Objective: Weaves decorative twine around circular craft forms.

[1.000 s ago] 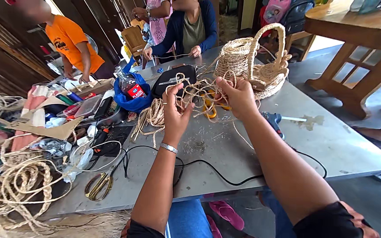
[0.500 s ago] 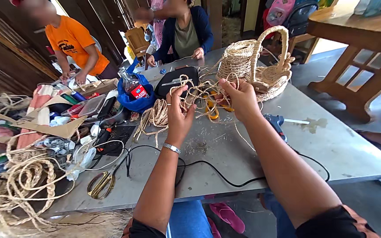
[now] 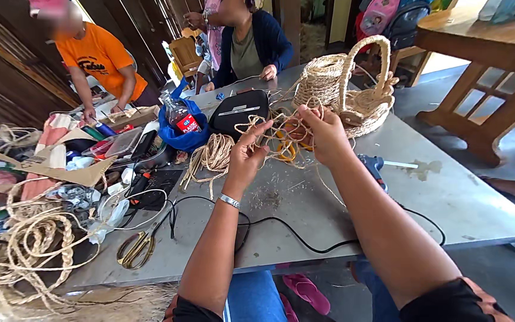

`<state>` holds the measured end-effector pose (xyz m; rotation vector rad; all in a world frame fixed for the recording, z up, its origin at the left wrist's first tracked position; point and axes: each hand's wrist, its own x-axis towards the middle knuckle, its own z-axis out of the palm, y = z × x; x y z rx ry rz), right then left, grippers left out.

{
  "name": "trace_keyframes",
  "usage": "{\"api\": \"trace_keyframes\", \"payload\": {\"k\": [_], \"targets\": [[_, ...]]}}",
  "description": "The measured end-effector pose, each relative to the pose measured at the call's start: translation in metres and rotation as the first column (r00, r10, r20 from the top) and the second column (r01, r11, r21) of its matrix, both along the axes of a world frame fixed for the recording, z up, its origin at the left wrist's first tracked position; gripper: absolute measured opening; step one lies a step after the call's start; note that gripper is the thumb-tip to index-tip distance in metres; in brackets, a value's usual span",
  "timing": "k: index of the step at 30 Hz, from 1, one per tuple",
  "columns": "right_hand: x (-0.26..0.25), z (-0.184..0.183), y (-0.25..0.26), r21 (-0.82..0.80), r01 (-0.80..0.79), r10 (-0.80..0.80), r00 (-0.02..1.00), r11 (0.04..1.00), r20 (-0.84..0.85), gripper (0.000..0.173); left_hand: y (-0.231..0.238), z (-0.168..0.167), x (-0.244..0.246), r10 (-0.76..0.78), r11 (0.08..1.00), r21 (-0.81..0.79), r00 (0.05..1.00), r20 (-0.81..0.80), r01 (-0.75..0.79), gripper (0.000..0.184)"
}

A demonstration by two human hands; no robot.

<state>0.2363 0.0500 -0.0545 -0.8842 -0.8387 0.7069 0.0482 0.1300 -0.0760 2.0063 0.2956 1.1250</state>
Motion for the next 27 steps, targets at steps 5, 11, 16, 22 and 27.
{"api": "trace_keyframes", "payload": {"k": [5,11,16,22,27], "targets": [[-0.001,0.001,0.000,-0.027,-0.007,0.006,1.000,1.000,-0.024,0.022,-0.003,0.002,-0.002,0.030,0.999,-0.019,0.999,-0.035,-0.031,0.049],[0.001,0.000,0.000,-0.031,-0.069,0.068,0.997,0.997,-0.026,0.042,-0.001,0.004,-0.006,0.080,0.997,-0.003,0.997,-0.007,-0.081,0.051],[0.004,0.001,0.000,-0.088,-0.063,0.060,0.997,0.994,-0.039,0.042,0.005,0.005,-0.006,0.139,0.990,0.033,0.990,0.032,-0.140,0.048],[0.016,0.001,-0.001,-0.132,-0.008,0.018,0.997,0.991,0.072,0.018,0.020,0.003,-0.008,0.188,0.977,0.092,0.982,0.034,-0.190,0.047],[0.020,0.002,-0.003,-0.214,0.021,0.006,0.992,0.977,0.124,0.017,0.023,0.005,-0.015,0.236,0.964,0.128,0.971,-0.018,-0.232,0.043]]}}
